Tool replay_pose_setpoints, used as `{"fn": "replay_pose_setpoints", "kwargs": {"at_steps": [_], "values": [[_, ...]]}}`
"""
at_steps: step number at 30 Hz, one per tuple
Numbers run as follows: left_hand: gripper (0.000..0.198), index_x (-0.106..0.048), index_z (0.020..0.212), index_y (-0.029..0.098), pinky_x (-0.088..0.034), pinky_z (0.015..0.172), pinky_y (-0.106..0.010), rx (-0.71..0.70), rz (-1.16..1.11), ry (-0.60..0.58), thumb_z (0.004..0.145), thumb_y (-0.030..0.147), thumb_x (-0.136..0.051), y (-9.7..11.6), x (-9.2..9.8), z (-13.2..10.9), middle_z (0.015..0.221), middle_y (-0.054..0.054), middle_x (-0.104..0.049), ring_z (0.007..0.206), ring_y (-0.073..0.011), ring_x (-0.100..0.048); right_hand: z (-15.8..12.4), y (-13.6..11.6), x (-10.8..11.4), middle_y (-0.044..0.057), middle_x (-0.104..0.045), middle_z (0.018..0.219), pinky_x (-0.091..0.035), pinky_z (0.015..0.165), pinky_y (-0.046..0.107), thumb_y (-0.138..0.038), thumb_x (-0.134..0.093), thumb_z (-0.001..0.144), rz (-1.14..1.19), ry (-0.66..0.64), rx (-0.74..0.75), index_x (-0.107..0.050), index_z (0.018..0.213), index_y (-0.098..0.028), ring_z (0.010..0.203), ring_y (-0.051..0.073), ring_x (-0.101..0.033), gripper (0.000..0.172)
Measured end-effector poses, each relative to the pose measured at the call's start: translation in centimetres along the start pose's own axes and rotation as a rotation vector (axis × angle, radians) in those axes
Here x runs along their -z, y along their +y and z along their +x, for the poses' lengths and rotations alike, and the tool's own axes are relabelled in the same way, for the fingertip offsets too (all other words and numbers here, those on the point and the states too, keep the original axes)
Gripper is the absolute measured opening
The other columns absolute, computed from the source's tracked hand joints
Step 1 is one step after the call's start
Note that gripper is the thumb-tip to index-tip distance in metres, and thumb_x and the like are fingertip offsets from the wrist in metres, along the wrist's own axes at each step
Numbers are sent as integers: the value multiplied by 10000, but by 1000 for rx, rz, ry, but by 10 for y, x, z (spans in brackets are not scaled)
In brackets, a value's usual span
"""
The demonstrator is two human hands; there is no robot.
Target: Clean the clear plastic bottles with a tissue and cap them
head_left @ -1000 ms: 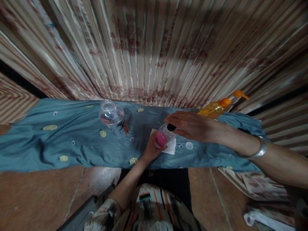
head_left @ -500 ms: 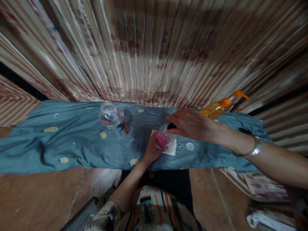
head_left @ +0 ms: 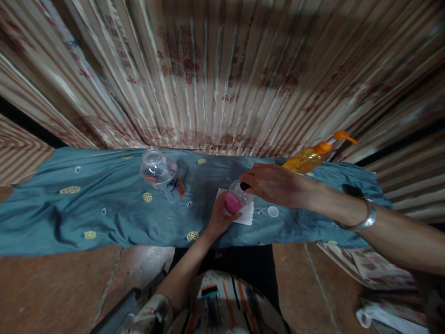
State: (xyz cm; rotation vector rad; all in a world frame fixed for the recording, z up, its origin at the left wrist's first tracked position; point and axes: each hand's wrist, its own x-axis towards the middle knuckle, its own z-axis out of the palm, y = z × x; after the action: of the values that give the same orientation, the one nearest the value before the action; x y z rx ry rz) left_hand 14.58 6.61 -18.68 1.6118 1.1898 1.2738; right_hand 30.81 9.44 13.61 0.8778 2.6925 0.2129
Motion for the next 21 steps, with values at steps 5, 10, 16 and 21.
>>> {"fn": "replay_pose_setpoints", "kwargs": {"at_steps": [5, 10, 16, 21], "values": [[1019, -609, 1567, 228, -466, 1301, -697, -2, -2, -2, 733, 624, -1041, -1, -1, 0, 1584, -219, -704, 1506, -471, -661, -4, -2, -12, 114, -833, 957, -575, 851, 363, -225, -703, 1139, -15, 65, -53, -780, 1153, -141, 963, 293, -803, 115], [1017, -613, 1560, 244, -468, 1300, -686, 5, 6, 9, 723, 631, -1042, -2, -2, 0, 1587, -207, -706, 1514, -464, -655, -4, -2, -24, 96, -833, 937, -591, 845, 393, -287, -735, 1126, -34, 121, -36, -798, 1121, -175, 916, 308, -805, 128], [1012, -603, 1563, 232, -464, 1304, -684, 20, 5, 7, 722, 573, -1051, 3, 4, 3, 1604, -216, -690, 1517, -465, -652, -17, 19, -57, 127, -866, 1077, -649, 872, 407, -358, -748, 1108, 301, 331, -145, -767, 1337, -172, 999, 337, -841, 296], [998, -603, 1544, 211, -479, 1283, -681, 46, -11, -14, 702, 478, -1069, 14, 9, 8, 1553, -218, -711, 1473, -462, -677, -29, 16, -156, 185, -826, 1390, -659, 1087, 549, -483, -563, 1151, 648, 601, -500, -530, 1675, -191, 1266, 378, -813, 601]]}}
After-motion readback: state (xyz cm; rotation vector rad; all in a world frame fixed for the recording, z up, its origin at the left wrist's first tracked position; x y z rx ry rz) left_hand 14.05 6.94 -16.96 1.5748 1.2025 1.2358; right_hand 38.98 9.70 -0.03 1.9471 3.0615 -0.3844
